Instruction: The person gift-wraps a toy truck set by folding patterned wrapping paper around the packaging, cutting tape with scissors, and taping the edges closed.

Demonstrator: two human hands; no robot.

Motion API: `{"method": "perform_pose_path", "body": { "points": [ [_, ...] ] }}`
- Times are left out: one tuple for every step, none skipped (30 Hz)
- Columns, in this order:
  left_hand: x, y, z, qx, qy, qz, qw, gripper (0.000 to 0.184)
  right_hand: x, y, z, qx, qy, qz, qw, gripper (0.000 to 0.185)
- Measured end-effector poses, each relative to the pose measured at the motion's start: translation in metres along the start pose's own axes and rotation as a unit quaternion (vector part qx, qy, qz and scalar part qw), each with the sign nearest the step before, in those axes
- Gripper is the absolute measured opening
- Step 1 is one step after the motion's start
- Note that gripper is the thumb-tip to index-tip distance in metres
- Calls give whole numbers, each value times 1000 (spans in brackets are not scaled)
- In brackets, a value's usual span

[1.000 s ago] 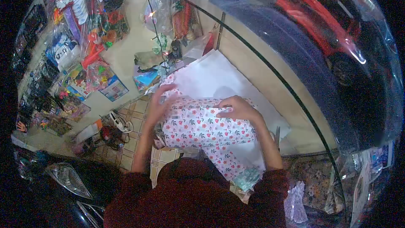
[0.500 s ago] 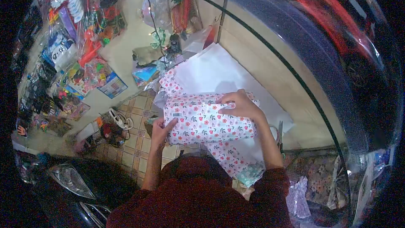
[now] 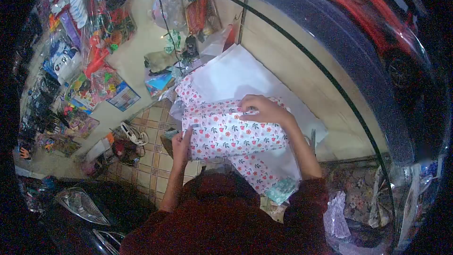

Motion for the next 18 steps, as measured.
{"method": "perform_pose_path", "body": {
  "points": [
    [0, -3, -2, 11, -6, 18, 1000, 36, 0, -3, 1, -2, 4, 3, 1000, 18],
    [-2, -9, -4, 22, -13, 35, 999, 38, 0, -4, 1, -6, 8, 6, 1000, 17],
    [-3, -17, -6, 33, -20, 53, 998, 39, 1, -4, 0, -4, 5, -8, 1000, 17],
    [-1, -24, -7, 32, -27, 54, 998, 40, 1, -4, 1, -3, 1, -22, 1000, 17],
    [2, -29, -8, 31, -34, 53, 998, 41, 2, -3, 1, -2, -2, -37, 999, 17],
    [3, -32, -9, 30, -43, 53, 997, 42, 2, 0, 0, 16, 4, -35, 999, 17],
    [3, -32, -8, 35, -44, 55, 997, 43, 1, 4, 0, 33, 9, -32, 999, 18],
    [2, -30, -8, 40, -45, 59, 996, 43, 2, 8, 0, 50, 14, -28, 998, 18],
    [1, -29, -5, 46, -46, 62, 996, 44, 2, 12, 0, 29, -6, -38, 999, 18],
    [-2, -29, -4, 44, -45, 73, 995, 44, 3, 16, -2, 9, -27, -49, 998, 18],
    [-4, -28, -4, 41, -43, 82, 995, 44, 3, 19, -4, -10, -48, -59, 997, 18],
    [-5, -26, -3, 37, -39, 91, 994, 45, 2, 17, -4, -2, -44, -38, 998, 18],
    [-8, -22, 0, 57, -48, 126, 989, 46, 1, 14, -3, 7, -41, -16, 999, 18],
    [-13, -17, 5, 78, -58, 161, 982, 46, 1, 11, -2, 14, -37, 5, 999, 17],
    [-14, -24, 7, 99, -68, 195, 973, 47, 2, 6, -1, 18, -43, 17, 999, 17],
    [-15, -31, 6, 102, -70, 221, 967, 40, 3, 2, -1, 22, -48, 30, 998, 16],
    [-16, -41, 7, 139, -98, 251, 953, 34, 4, -2, -2, 27, -53, 43, 997, 16],
    [-18, -50, 8, 176, -126, 281, 935, 30, 5, -3, -2, 33, -54, 39, 997, 15]
  ]
}}
Point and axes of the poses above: each hand's wrist, its own z-axis towards the middle knuckle, its own x-axis out of the palm, y = z × x, the point moved 4 cm from there along z, towards the middle knuckle, and after that the axes turned 12 degrees about z, right-handed, at the moved point
